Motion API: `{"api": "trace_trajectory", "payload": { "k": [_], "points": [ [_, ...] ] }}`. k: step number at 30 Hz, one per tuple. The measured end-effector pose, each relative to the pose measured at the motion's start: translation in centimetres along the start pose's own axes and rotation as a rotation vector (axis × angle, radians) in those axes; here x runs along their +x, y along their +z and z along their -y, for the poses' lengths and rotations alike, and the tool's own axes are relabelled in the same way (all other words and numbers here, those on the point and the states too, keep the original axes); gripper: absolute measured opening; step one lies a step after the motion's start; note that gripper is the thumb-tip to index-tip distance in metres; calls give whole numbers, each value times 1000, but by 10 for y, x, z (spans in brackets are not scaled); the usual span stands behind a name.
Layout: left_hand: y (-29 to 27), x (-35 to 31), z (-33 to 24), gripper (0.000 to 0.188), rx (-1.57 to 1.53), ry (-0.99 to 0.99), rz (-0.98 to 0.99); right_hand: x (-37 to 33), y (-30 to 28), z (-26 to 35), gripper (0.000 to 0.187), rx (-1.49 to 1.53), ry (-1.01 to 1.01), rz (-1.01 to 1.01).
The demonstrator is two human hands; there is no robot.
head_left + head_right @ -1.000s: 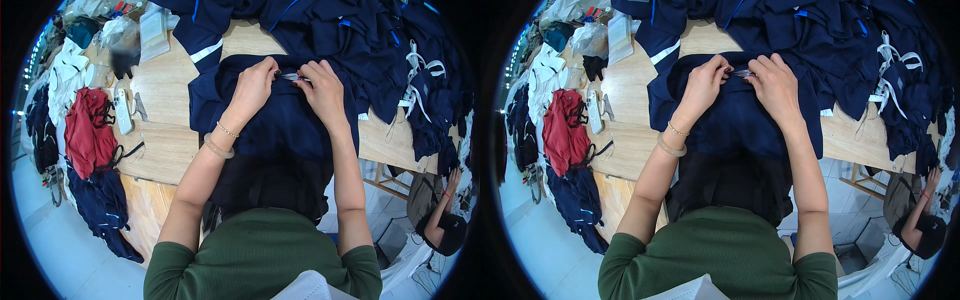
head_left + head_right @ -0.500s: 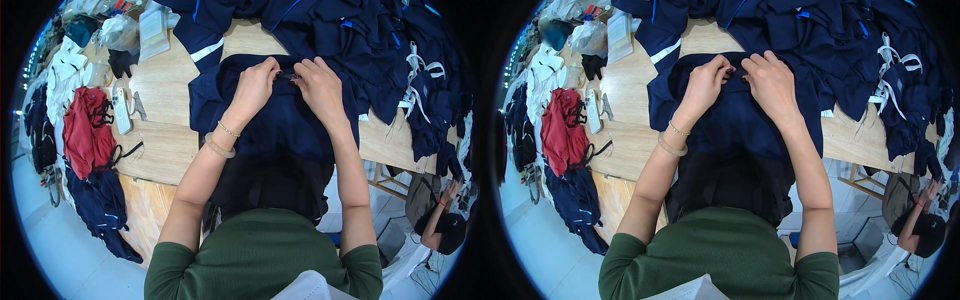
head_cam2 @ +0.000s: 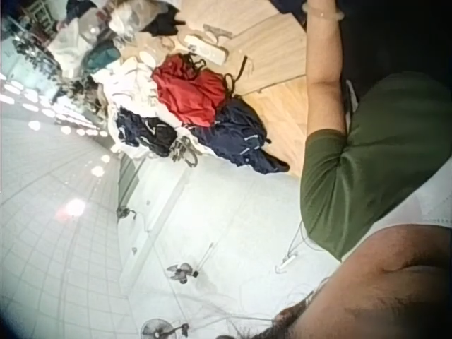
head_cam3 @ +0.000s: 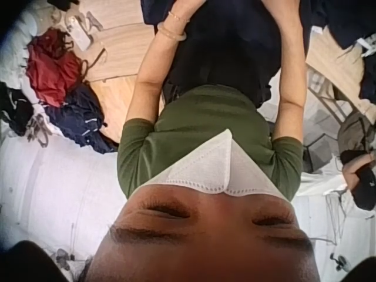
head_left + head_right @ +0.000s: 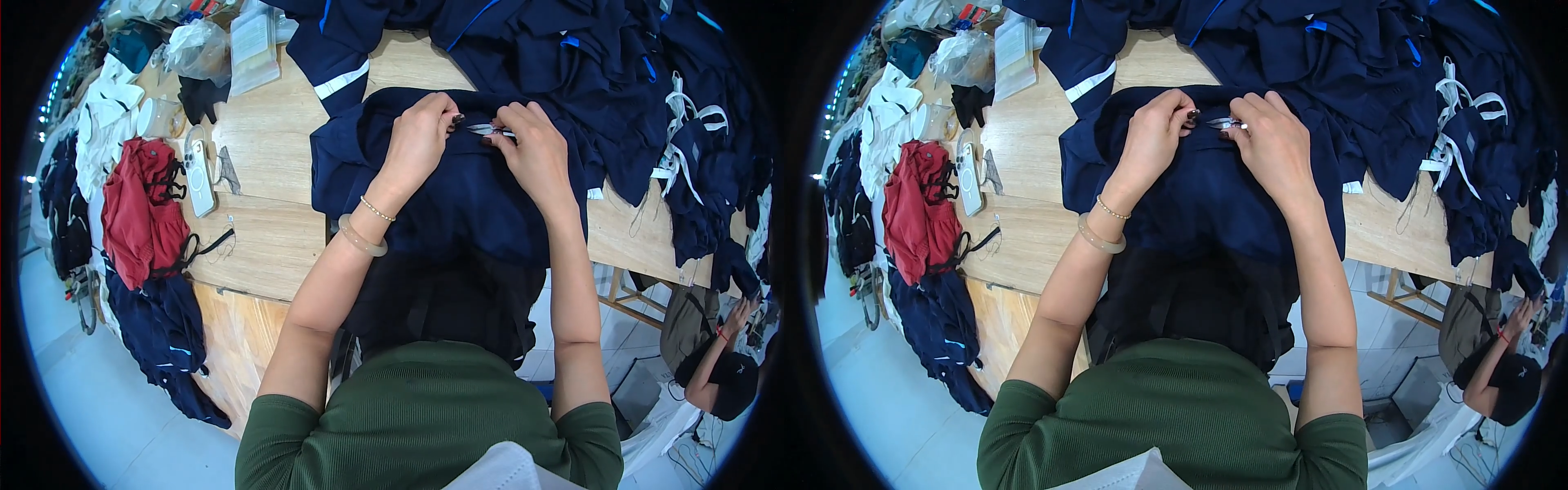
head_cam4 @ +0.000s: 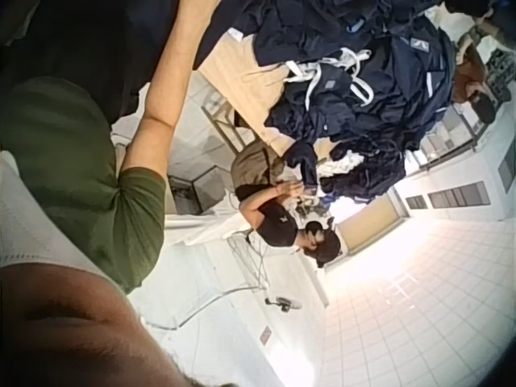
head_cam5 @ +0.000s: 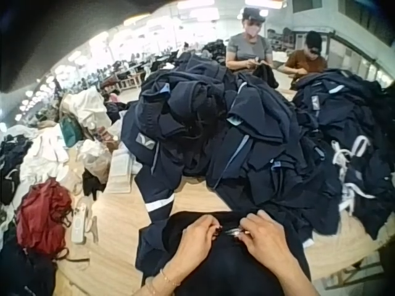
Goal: Trimming loose threads from blue athletic trousers using a pair of snips.
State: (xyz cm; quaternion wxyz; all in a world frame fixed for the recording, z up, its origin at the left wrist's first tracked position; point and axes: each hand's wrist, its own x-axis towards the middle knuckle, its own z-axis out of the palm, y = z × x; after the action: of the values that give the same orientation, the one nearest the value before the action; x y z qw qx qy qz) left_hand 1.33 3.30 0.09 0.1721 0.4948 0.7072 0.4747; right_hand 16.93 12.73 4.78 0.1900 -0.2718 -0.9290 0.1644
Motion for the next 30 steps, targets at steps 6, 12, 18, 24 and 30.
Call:
{"api": "trace_trajectory", "payload": {
  "k": [6, 12, 18, 24, 30],
  "points": [
    [-1, 0, -1, 5, 19, -21, 24, 1, 3, 3, 18, -23, -43, -13],
    [-4, 0, -1, 5, -91, -105, 24, -1, 7, -2, 18, 18, 3, -7],
    [-17, 0, 1, 5, -18, 14, 155, -6, 8, -22, 19, 246, 178, 13],
    [-18, 1, 2, 9, 159, 138, 177, -5, 10, -23, 20, 255, 145, 19],
    [-21, -4, -1, 8, 116, 75, 183, -2, 12, -13, 22, 140, 6, -6]
  ]
}}
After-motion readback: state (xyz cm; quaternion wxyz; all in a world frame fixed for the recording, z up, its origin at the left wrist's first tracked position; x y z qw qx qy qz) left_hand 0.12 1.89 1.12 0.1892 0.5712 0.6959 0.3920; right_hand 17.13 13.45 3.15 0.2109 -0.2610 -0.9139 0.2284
